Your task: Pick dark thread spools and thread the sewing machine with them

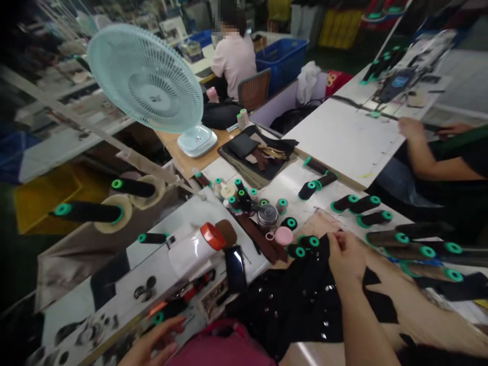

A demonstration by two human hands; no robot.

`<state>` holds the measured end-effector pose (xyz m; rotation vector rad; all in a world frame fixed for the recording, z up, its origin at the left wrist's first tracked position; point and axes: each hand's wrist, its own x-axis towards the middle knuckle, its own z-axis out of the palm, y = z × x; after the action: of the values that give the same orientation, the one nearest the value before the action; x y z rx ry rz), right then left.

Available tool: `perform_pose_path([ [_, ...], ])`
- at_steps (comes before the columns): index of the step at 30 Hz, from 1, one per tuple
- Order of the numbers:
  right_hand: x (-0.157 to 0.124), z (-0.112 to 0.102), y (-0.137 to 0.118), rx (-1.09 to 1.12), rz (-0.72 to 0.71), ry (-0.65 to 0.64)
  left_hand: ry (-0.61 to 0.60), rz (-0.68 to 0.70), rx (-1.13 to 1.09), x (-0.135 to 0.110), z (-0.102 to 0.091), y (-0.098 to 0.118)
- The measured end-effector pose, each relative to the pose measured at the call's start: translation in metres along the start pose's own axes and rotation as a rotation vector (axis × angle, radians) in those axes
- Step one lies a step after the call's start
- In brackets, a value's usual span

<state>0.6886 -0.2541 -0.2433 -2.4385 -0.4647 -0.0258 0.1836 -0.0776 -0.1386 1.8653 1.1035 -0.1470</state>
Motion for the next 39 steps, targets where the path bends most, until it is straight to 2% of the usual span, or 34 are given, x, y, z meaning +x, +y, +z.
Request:
perform_pose_path([
  [3,-0.073,-0.019,-0.027,0.033,0.025,-0.148,-0.043,0.001,0.032,-0.018,0.003,-0.016],
  [5,-0.107,-0.026,-0.052,0.078,0.010,-0.268,-0.028,0.065,0.073,-0.025,0.005,-0.025],
  [9,-0.137,-0.027,-0.095,0.161,-0.141,-0.512,0.065,0.143,0.153,-0.045,0.004,-0.048],
  [13,-0.166,-0.008,-0.127,0.202,-0.307,-0.774,0.219,0.143,0.231,-0.070,0.005,-0.081],
  [17,-0.227,0.028,-0.153,0.243,-0.474,-1.048,0.337,0.111,0.259,-0.086,0.014,-0.115],
  [19,-0.254,0.047,-0.160,0.221,-0.517,-1.070,0.388,0.078,0.249,-0.089,0.021,-0.129],
  [23,-0.270,0.072,-0.160,0.121,-0.480,-0.909,0.477,0.059,0.251,-0.087,0.024,-0.142],
  [26,-0.273,0.074,-0.161,0.073,-0.469,-0.844,0.581,0.081,0.286,-0.096,0.019,-0.148],
  [29,-0.299,0.067,-0.177,0.079,-0.588,-0.911,0.652,0.056,0.300,-0.117,0.016,-0.163],
  [32,-0.345,0.062,-0.206,0.094,-0.780,-1.026,0.650,-0.024,0.268,-0.136,0.019,-0.186],
  [34,-0.375,0.065,-0.230,0.084,-0.886,-1.079,0.616,-0.053,0.222,-0.138,0.022,-0.199],
  [36,-0.400,0.071,-0.253,0.053,-0.947,-1.094,0.564,-0.029,0.180,-0.128,0.023,-0.206],
  [39,-0.425,0.084,-0.277,-0.030,-0.958,-1.064,0.498,0.060,0.162,-0.101,0.020,-0.203],
])
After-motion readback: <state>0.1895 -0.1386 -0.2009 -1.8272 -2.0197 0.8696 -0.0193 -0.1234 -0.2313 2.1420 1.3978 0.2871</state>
